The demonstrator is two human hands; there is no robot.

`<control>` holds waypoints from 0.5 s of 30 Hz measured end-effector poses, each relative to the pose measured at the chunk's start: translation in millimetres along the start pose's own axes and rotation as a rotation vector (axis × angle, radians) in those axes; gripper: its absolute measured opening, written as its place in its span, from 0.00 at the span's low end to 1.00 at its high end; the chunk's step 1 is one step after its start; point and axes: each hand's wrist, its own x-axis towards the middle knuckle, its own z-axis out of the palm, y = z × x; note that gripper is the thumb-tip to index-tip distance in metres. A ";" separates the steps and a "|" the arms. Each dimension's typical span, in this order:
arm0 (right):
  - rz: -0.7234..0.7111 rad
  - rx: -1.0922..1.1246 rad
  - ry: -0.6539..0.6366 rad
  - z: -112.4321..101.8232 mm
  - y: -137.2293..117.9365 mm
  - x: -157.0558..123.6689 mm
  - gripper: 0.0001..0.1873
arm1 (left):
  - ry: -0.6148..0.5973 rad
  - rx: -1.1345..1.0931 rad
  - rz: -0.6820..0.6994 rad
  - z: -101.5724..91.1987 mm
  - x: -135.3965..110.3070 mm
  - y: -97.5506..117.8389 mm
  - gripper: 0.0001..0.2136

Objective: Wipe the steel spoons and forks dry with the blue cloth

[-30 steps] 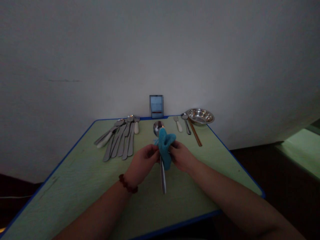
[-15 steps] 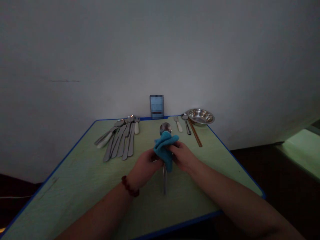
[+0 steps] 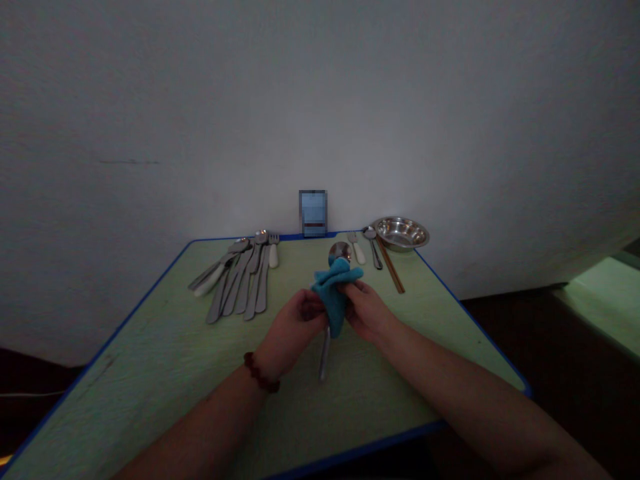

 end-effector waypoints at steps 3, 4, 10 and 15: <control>-0.020 0.029 0.007 -0.9 -0.8 2.1 0.06 | 0.043 0.093 -0.005 -1.9 -0.7 -0.2 0.10; -0.031 0.042 0.016 -1.5 -1.6 3.1 0.06 | 0.036 0.128 -0.014 -2.7 -0.9 -0.5 0.10; -0.144 0.117 0.073 -7.3 -9.5 10.3 0.03 | -0.112 0.255 -0.108 -6.0 -2.3 -2.9 0.10; -0.229 0.125 0.050 -12.5 -15.9 14.2 0.05 | -0.201 0.261 -0.197 -8.7 -3.8 -3.5 0.10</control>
